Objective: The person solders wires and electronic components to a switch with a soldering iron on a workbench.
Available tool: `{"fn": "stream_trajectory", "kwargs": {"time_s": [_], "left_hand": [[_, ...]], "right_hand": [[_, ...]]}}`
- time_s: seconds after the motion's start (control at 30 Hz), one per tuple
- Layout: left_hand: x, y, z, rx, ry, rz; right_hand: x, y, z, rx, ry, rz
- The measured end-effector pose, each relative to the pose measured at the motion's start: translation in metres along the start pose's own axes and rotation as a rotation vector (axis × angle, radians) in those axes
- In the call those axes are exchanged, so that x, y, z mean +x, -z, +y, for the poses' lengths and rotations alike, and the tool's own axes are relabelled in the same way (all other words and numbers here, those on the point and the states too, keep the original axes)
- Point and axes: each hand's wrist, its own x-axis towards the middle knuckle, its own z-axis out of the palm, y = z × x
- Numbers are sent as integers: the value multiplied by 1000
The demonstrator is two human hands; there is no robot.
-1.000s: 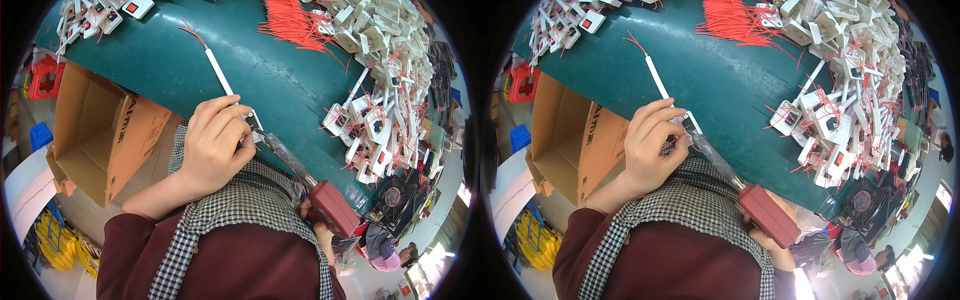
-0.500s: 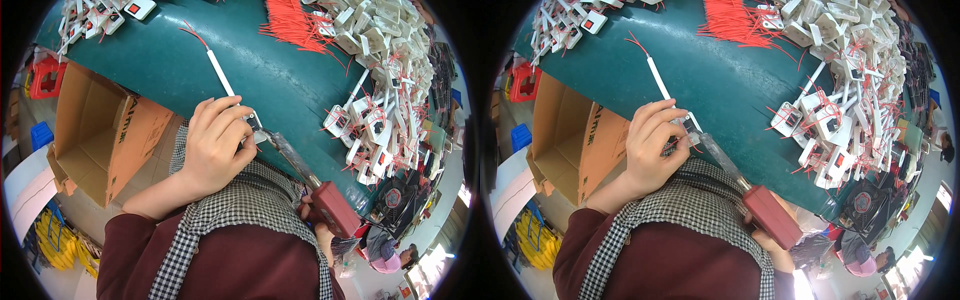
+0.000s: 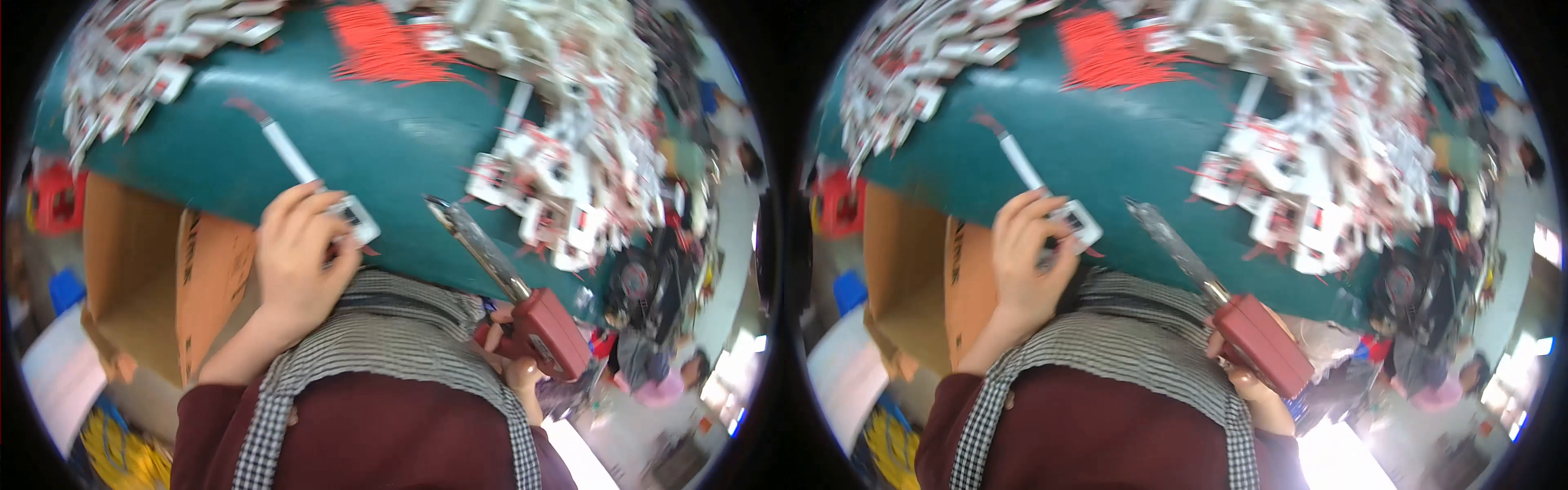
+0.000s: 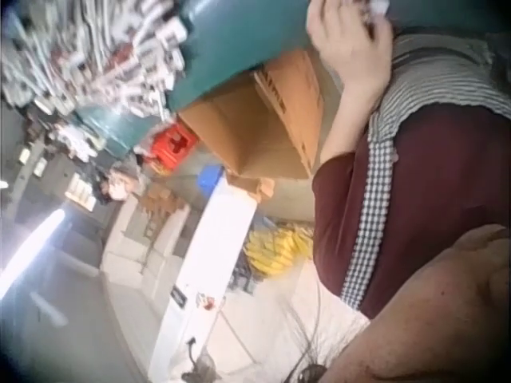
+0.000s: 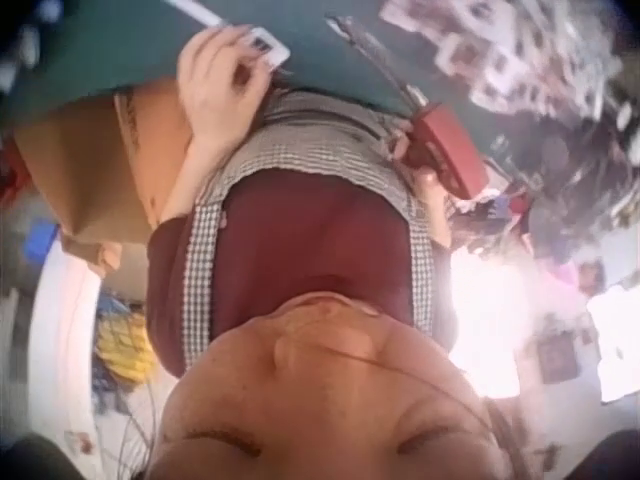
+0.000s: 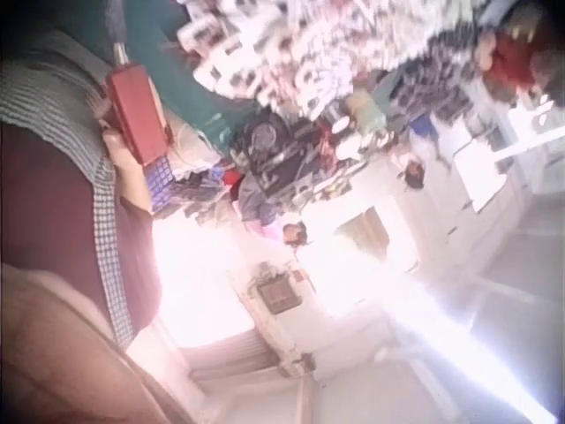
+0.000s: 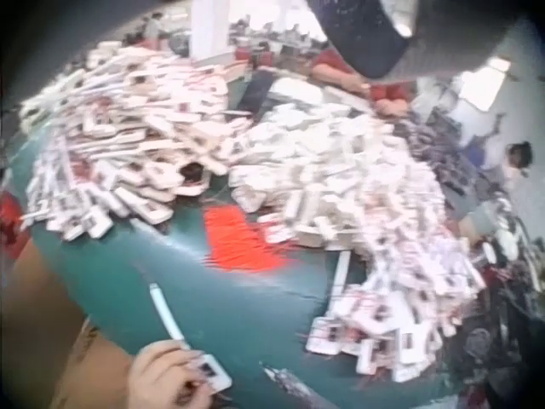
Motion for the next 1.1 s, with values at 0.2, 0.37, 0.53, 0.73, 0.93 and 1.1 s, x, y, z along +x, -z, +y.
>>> {"fn": "stream_trajectory", "kwargs": {"time_s": [0.2,0.37,0.53,0.73,0.93,1.1], "left_hand": [[-7,-5,11,-52,51,-28],[-13,0,16,152,18,-186],[-9,-1,16,-39,127,-205],[-5,-1,16,-80,85,-136],[24,-13,30,5,-316,-106],[71,-26,43,107,-587,-92]], "right_hand": [[-11,33,-10,-68,356,234],[-45,70,-10,-262,868,912],[-61,101,-15,-325,1050,1239],[-47,147,-1,-367,431,1408],[-51,136,-7,-178,758,1492],[-27,89,-23,-166,1061,1276]]}}
